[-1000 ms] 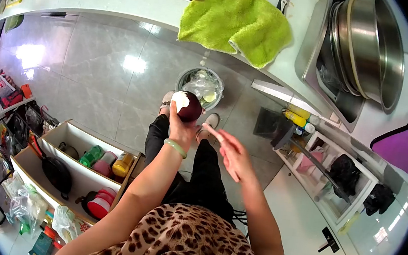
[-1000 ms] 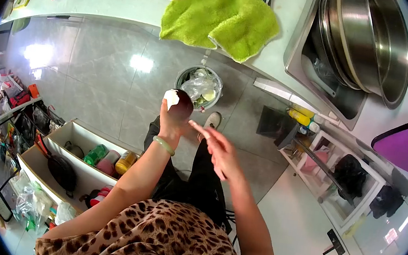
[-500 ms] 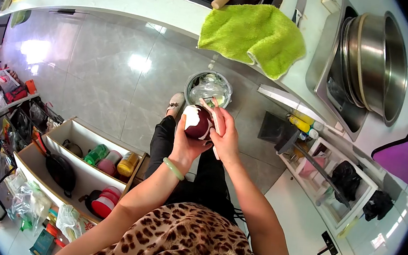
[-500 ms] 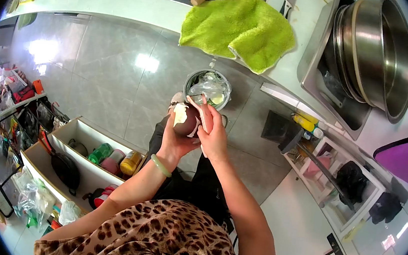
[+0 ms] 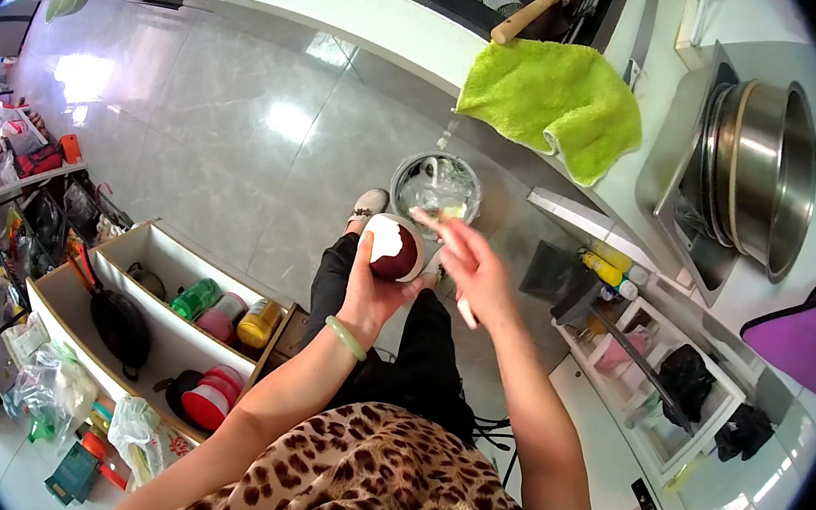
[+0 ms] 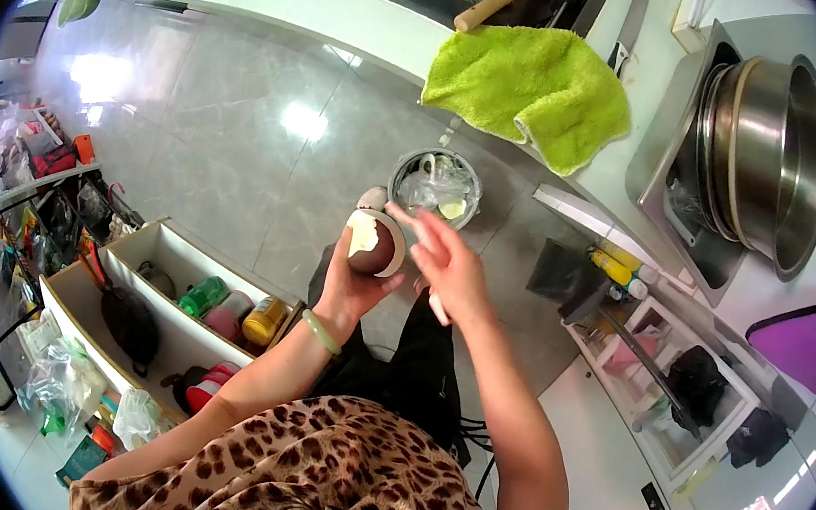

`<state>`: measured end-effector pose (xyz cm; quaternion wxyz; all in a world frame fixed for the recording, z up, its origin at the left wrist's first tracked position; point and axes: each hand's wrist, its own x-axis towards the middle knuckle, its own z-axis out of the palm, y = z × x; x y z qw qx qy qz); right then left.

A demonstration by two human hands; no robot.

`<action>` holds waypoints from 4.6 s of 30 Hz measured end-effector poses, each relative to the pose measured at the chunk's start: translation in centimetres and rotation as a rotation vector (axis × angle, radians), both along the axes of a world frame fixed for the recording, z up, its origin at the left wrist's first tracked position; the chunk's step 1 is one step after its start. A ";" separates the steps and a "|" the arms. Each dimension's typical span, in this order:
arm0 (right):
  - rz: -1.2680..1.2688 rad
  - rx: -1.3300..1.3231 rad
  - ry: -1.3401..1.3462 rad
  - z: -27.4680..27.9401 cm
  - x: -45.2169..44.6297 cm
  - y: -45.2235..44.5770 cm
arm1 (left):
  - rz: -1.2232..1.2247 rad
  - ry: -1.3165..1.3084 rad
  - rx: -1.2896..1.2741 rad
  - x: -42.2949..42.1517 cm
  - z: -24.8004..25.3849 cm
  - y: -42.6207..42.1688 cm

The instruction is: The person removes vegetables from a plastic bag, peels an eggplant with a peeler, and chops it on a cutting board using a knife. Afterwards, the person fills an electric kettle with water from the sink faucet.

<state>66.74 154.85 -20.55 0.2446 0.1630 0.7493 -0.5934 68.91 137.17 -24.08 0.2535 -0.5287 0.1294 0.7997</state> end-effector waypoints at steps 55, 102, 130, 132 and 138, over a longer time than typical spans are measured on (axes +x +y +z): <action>-0.287 -0.316 -0.006 -4.2 5.2 1.4 | -0.092 0.018 -0.011 0.0 -1.4 2.8; -0.227 -0.076 0.008 5.4 4.7 2.7 | -0.112 0.250 0.089 -3.1 2.1 1.3; 0.132 -0.262 0.035 6.5 -0.1 5.8 | -0.326 0.310 0.105 -3.5 3.4 -1.6; 0.062 -0.227 0.009 6.4 0.6 5.3 | -0.320 0.315 0.127 -3.8 3.3 -1.2; -0.143 -0.194 0.082 5.2 3.2 4.4 | -0.255 0.269 0.163 -3.4 2.4 1.0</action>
